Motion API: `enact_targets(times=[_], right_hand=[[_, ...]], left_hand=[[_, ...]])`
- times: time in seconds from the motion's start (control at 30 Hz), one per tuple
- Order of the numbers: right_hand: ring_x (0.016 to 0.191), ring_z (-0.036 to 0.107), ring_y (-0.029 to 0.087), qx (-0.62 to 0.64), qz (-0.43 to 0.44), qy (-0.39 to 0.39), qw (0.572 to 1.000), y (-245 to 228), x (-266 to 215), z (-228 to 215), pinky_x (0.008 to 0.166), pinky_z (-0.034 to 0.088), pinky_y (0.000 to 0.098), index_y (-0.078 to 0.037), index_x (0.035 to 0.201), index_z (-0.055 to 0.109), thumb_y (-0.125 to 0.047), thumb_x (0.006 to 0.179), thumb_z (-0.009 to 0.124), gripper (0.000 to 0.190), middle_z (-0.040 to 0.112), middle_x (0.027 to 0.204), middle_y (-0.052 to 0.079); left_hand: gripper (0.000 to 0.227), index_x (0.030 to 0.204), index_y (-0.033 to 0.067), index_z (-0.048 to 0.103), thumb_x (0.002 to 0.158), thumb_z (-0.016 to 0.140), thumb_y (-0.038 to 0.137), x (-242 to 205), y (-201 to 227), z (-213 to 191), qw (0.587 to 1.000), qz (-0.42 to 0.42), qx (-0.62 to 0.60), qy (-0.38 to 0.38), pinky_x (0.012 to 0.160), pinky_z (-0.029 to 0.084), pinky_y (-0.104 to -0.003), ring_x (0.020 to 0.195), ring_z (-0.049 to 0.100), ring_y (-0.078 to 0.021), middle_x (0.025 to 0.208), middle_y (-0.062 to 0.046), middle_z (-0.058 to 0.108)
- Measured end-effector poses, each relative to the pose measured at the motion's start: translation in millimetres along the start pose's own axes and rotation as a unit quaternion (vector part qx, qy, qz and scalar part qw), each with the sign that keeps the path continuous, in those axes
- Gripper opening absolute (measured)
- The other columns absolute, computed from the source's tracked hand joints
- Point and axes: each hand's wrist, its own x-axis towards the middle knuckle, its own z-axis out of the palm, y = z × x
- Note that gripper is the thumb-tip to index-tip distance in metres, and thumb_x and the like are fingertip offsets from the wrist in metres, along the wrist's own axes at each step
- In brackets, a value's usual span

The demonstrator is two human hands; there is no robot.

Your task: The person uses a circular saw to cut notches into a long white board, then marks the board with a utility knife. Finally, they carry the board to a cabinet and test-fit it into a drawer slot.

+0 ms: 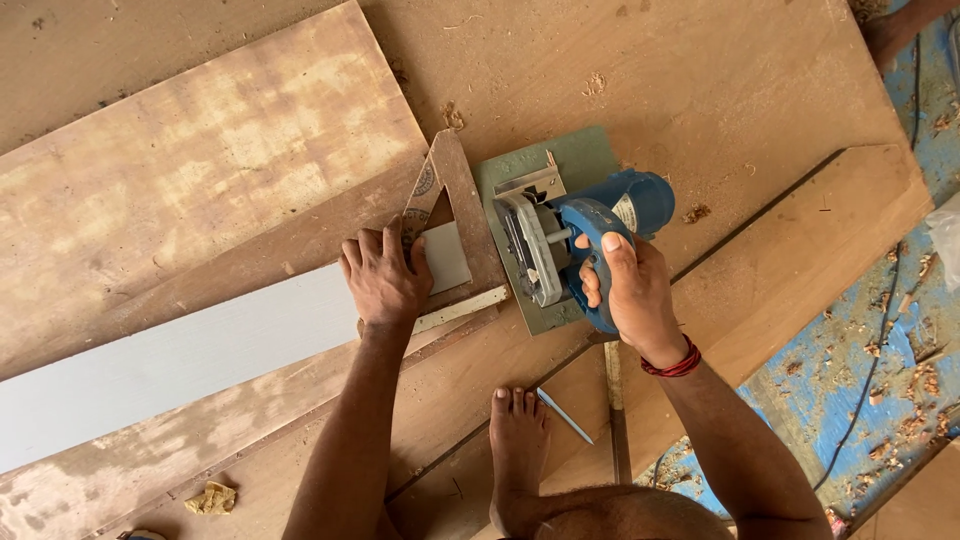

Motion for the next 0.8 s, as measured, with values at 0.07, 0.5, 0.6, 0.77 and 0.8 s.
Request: enact_targets(times=[0.07,0.5,0.6,0.77,0.8], right_hand=[[0.052,0.052,0.008,-0.003,0.002,-0.002,1.000,-1,2,3,0.047,0.044,0.0240,-0.003,0.106,0.065,-0.054,0.103,0.052,0.053,0.055,0.062,0.001],[0.054,0.052,0.007,0.009,-0.022,-0.014,1.000,4,7,9,0.048,0.044,0.0221,-0.005,0.101,0.061,-0.054,0.104,0.053,0.050,0.055,0.064,0.000],[0.054,0.052,0.007,0.016,-0.019,-0.011,1.000,7,8,9,0.047,0.043,0.0219,-0.005,0.101,0.061,-0.054,0.103,0.054,0.050,0.054,0.063,0.000],[0.055,0.053,0.007,0.019,-0.031,-0.016,0.999,12,10,8,0.048,0.045,0.0221,-0.005,0.100,0.060,-0.053,0.104,0.054,0.049,0.054,0.064,0.000],[0.054,0.053,0.007,0.016,-0.033,-0.017,0.999,11,10,9,0.048,0.045,0.0220,-0.005,0.100,0.060,-0.053,0.104,0.054,0.049,0.054,0.063,0.000]], left_hand=[[0.044,0.139,0.0138,0.059,0.103,0.058,0.041,1,-1,1,1.000,-0.003,0.003,-0.008,0.094,0.044,-0.049,0.098,0.052,-0.0313,0.103,-0.015,0.056],[0.048,0.142,0.0123,0.056,0.104,0.053,0.042,3,2,-7,0.999,-0.009,0.000,-0.037,0.096,0.041,-0.049,0.101,0.051,-0.0327,0.107,-0.017,0.056],[0.048,0.141,0.0123,0.057,0.104,0.054,0.043,4,1,-5,0.999,-0.011,0.006,-0.039,0.096,0.041,-0.050,0.099,0.051,-0.0326,0.105,-0.017,0.056],[0.048,0.142,0.0111,0.057,0.104,0.054,0.042,2,-1,-4,1.000,-0.004,-0.004,-0.030,0.093,0.042,-0.049,0.099,0.051,-0.0327,0.106,-0.017,0.056],[0.048,0.141,0.0110,0.057,0.104,0.055,0.041,2,-1,-4,1.000,-0.001,0.001,-0.026,0.093,0.043,-0.049,0.099,0.051,-0.0328,0.106,-0.017,0.056]])
